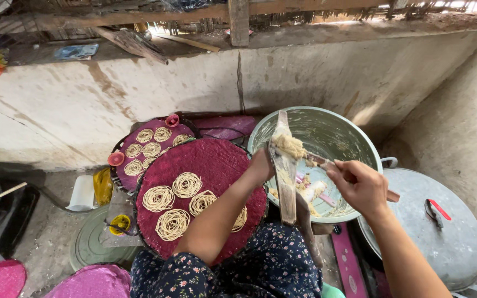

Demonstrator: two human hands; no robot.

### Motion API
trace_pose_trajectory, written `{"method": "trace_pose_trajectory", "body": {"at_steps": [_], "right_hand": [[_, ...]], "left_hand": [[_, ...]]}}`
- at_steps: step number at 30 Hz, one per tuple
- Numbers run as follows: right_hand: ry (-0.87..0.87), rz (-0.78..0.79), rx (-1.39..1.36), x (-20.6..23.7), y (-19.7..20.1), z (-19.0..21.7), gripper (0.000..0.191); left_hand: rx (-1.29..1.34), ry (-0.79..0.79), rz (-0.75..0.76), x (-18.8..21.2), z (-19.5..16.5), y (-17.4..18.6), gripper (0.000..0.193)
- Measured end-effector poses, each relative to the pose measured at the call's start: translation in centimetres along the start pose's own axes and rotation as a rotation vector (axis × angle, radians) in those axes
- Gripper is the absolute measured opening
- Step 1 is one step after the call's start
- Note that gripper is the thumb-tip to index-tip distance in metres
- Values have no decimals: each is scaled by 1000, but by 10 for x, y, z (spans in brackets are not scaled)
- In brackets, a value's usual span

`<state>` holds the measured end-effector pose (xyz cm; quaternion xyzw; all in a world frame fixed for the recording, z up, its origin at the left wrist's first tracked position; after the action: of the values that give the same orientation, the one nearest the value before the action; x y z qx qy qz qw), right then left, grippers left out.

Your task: The person scoops dough from a large basin with a spatula and loads it into a wooden hand press. They press the lever to extrude noodle strands onto round trays, cover the finished nests with a pink cloth, and stack filled trays on the floor.

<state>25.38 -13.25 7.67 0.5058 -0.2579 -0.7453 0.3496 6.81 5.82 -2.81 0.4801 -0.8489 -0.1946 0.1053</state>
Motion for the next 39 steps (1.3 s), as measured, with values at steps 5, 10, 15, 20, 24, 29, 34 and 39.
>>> {"method": "trace_pose_trajectory", "body": {"at_steps": [5, 10, 15, 20, 24, 29, 34, 39], "right_hand": [[-67, 294, -401, 16, -6, -20, 31], [-342, 329, -112, 5, -1, -73, 35], [-225, 925, 746, 21, -79, -90, 34], [119, 910, 661, 45, -154, -46, 26], [-108, 812, -704, 49, -134, 6, 51], [-357, 1358, -2317, 111, -78, 129, 79], [-194, 1434, -2447, 86, -50, 139, 105], [-170, 859, -1830, 50, -29, 129, 106]], "left_hand": [[622, 187, 5, 5, 4, 20, 34], [618, -498, 171, 33, -16, 50, 51], [690, -273, 309, 28, -4, 72, 52], [1125, -447, 285, 66, -28, 98, 43], [1350, -657, 287, 106, -59, 119, 37], [1362, -616, 531, 115, -65, 116, 46], [1027, -448, 485, 152, -31, 121, 73], [135, -642, 123, 202, -28, 117, 61]]}}
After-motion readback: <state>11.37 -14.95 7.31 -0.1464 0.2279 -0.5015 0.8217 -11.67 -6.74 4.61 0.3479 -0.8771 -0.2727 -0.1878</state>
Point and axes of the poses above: each hand's wrist, its own x-axis away from the middle knuckle, its own y-axis out of the back of the hand, z = x × y, the point moved 5 cm from there along -x, towards the middle knuckle, and after that the axes turned 13 degrees about x, right-handed, at the moved point
